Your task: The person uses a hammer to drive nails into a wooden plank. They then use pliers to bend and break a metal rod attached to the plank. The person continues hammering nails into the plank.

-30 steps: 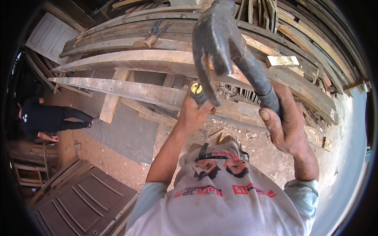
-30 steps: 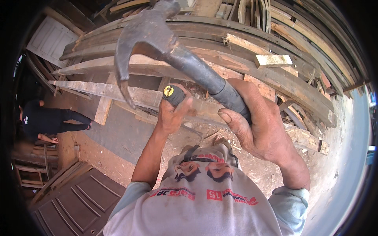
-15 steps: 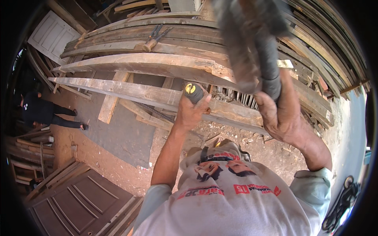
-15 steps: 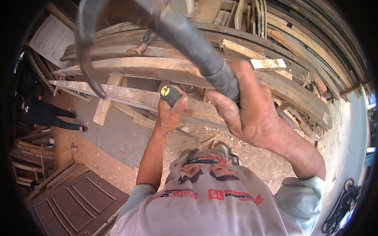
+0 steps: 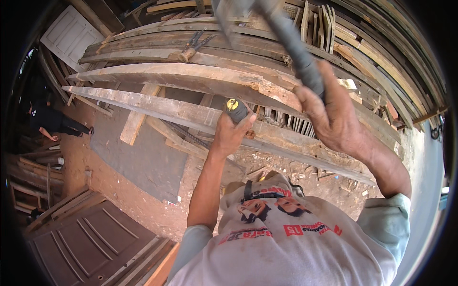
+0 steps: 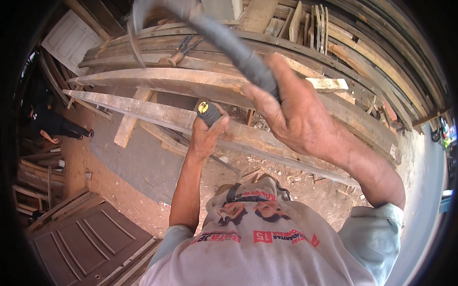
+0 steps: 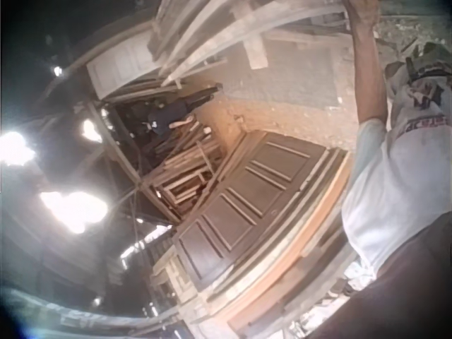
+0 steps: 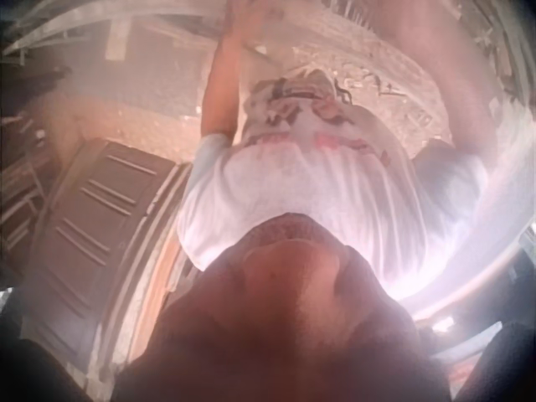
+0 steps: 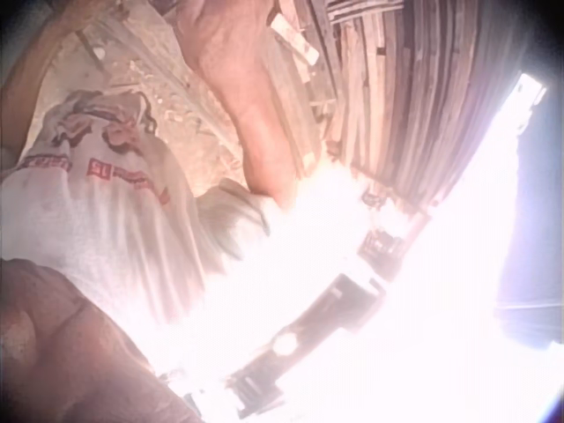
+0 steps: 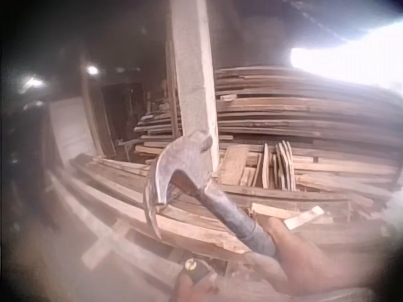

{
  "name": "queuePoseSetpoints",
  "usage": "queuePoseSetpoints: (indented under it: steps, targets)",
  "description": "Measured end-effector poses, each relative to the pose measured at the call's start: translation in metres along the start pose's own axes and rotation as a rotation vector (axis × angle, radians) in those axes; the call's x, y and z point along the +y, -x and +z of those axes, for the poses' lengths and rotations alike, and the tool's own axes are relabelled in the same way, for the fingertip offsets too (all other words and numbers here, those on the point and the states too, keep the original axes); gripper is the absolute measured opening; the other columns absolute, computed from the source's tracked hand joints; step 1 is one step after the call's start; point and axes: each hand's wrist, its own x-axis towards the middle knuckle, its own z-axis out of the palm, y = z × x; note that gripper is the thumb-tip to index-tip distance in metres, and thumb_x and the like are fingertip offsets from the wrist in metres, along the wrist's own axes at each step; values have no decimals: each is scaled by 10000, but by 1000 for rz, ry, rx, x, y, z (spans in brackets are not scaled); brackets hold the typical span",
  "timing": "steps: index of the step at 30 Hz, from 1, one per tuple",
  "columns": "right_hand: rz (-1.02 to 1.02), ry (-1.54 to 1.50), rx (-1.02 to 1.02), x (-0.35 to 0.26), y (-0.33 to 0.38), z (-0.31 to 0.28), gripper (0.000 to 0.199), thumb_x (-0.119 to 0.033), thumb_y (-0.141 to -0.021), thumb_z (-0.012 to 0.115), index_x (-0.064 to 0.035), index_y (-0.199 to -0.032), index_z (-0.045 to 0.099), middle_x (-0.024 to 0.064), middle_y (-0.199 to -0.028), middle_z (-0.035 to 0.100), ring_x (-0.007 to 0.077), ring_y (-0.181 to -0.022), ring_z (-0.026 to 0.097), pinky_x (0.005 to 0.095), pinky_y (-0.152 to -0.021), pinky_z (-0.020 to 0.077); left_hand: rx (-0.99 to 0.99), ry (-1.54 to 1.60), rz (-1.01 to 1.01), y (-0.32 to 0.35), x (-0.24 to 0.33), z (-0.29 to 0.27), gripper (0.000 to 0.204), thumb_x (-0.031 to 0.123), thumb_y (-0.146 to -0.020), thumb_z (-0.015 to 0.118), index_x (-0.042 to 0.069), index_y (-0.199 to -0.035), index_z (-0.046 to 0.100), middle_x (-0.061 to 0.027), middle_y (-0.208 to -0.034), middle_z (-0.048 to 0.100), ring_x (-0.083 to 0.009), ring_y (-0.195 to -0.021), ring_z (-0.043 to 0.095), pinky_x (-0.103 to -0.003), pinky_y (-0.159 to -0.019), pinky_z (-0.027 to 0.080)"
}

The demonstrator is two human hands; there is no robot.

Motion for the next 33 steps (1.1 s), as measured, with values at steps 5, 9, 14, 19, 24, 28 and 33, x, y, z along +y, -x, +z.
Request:
queuePoseSetpoints:
  steps: [5,9,14,19,24,28,33]
  targets:
    - [59,163,-305,7,-5,-7,446,-421,-1087,526,14,-1164,583,138,-666,608,245,-604,621,420,-578,490,28,4,-9,-1,15,1,201,201,-965,734,44,-992,611,-2,-871,577,-119,-829,523,-315,-763,471]
    - [-167,-107,324,-16,-16,-28,427,-420,-1097,510,-8,-1169,599,19,-632,517,151,-551,532,320,-497,450,11,3,-30,3,11,-2,211,209,-967,730,36,-1000,613,-9,-861,577,-127,-821,526,-320,-753,472]
    - [-150,-170,242,-6,-5,-15,327,-338,-1122,471,-27,-1156,565,12,-666,516,102,-551,531,266,-424,424,8,-12,-20,3,7,1,167,177,-973,710,58,-1012,599,16,-874,562,-90,-781,508,-282,-713,458]
    - [72,244,-300,-7,-5,-13,366,-404,-1096,497,-47,-1121,574,79,-689,566,158,-571,573,388,-533,504,44,31,76,8,0,-3,221,205,-961,740,33,-1013,611,-23,-897,602,-140,-825,546,-331,-760,486]
    - [-356,-85,507,-28,-21,-41,433,-437,-1092,497,-23,-1187,576,-11,-695,521,61,-502,451,259,-431,397,-3,-1,7,2,12,-1,135,144,-968,698,53,-1003,604,1,-874,583,-104,-816,547,-295,-743,475]
    - [-309,-6,273,-6,-10,-1,265,-307,-1101,529,-49,-1038,519,7,-603,524,103,-487,527,290,-346,409,14,-30,24,2,7,1,104,127,-973,677,58,-1003,605,14,-878,585,-85,-807,552,-271,-733,471]
    - [131,171,-508,-31,0,-1,321,-305,-1075,544,5,-1149,504,234,-690,634,446,-735,685,536,-699,534,4,108,-17,1,-3,-4,218,130,-971,710,20,-1117,593,-25,-953,623,-126,-874,576,-301,-792,503]
